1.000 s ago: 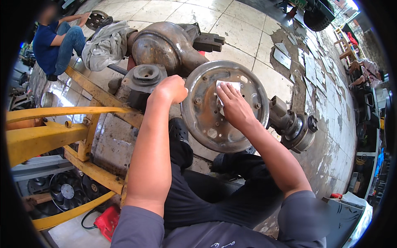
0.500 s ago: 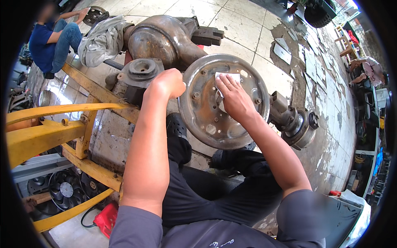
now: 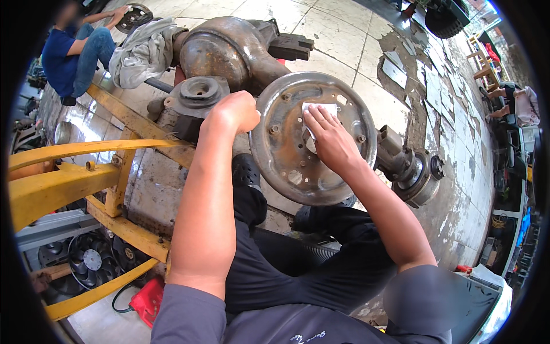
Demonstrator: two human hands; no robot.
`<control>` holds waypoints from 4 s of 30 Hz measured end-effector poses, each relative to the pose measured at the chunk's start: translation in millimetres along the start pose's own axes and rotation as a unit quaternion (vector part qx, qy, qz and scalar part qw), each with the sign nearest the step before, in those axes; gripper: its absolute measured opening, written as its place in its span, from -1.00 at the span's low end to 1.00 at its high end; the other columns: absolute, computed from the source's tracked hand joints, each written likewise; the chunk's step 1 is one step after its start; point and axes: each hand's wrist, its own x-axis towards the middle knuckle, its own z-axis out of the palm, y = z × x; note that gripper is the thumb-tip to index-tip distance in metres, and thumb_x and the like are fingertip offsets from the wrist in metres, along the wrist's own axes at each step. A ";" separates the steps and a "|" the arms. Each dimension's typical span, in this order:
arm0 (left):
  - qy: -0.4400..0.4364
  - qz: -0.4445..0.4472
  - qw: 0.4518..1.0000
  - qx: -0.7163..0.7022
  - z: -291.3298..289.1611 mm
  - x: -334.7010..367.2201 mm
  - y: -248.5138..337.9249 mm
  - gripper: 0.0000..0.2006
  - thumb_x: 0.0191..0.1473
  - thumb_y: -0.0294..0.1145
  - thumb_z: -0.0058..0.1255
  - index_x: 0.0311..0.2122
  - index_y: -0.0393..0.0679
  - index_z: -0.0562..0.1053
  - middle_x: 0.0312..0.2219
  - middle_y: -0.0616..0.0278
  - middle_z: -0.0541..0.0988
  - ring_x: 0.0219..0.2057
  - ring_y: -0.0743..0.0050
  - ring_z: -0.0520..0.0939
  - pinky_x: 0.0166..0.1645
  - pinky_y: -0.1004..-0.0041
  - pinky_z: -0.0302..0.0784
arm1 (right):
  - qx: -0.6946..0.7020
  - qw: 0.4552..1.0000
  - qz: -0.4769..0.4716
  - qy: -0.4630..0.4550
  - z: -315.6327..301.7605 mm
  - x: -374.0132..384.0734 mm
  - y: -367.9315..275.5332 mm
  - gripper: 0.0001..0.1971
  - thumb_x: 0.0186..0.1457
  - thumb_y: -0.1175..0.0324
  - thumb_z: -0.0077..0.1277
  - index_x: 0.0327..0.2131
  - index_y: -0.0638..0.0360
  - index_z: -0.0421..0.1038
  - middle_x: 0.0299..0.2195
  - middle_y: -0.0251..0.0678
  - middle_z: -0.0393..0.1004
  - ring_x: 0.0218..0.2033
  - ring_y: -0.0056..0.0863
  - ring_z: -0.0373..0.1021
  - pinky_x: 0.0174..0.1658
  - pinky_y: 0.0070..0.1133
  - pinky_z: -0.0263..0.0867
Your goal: The person uses a white cloth to wipe the surface of a metal brake drum mounted on a yellow stand. They repeatedly rub the inner and outer surfaces of the drum to remove dirt or residue.
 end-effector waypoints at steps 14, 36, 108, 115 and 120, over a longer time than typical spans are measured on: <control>0.014 0.011 1.000 0.008 7.6 1.0 -0.7 -0.69 0.04 -0.50 -0.05 -0.11 -0.24 0.60 -0.07 -0.14 0.60 -0.02 -0.13 0.61 0.03 0.14 0.55 | -0.002 0.999 0.031 -0.013 0.5 5.2 -7.3 -0.43 0.13 0.60 -0.21 0.26 0.24 0.18 0.33 -0.07 0.15 0.37 -0.12 0.06 0.37 -0.22 0.05; -0.001 -0.001 1.000 0.019 6.5 4.7 -3.8 -0.69 0.18 -0.25 -0.01 -0.10 -0.24 0.56 -0.07 -0.11 0.59 0.02 -0.09 0.56 0.13 0.16 0.45 | 0.028 1.000 -0.004 -0.012 -1.3 3.3 -0.5 -0.45 0.16 0.56 -0.22 0.26 0.28 0.18 0.32 -0.02 0.15 0.37 -0.10 0.05 0.37 -0.22 0.04; -0.006 0.003 1.000 0.016 4.8 1.7 -0.2 -0.68 0.18 -0.24 0.01 -0.08 -0.22 0.57 -0.07 -0.10 0.59 0.04 -0.05 0.56 0.14 0.18 0.44 | -0.005 0.993 0.117 -0.011 -29.8 -37.2 35.9 -0.53 0.20 0.52 -0.14 0.20 0.34 0.23 0.24 0.10 0.25 0.31 -0.06 0.15 0.33 -0.26 0.11; 0.003 0.010 1.000 0.013 3.4 1.2 -0.7 -0.69 0.18 -0.25 0.00 -0.08 -0.23 0.57 -0.07 -0.10 0.59 0.03 -0.04 0.56 0.14 0.17 0.44 | -0.011 0.992 0.124 -0.009 -6.8 -31.2 37.5 -0.49 0.18 0.49 -0.16 0.22 0.37 0.20 0.27 0.11 0.20 0.34 -0.06 0.12 0.36 -0.27 0.05; 0.015 0.017 1.000 -0.001 1.2 -4.2 1.1 -0.69 0.04 -0.47 -0.04 -0.11 -0.27 0.59 -0.08 -0.17 0.58 -0.01 -0.12 0.59 0.06 0.16 0.53 | 0.014 0.995 0.101 -0.015 -18.3 -32.0 33.0 -0.53 0.20 0.48 -0.14 0.18 0.37 0.24 0.23 0.10 0.27 0.31 -0.08 0.17 0.33 -0.31 0.11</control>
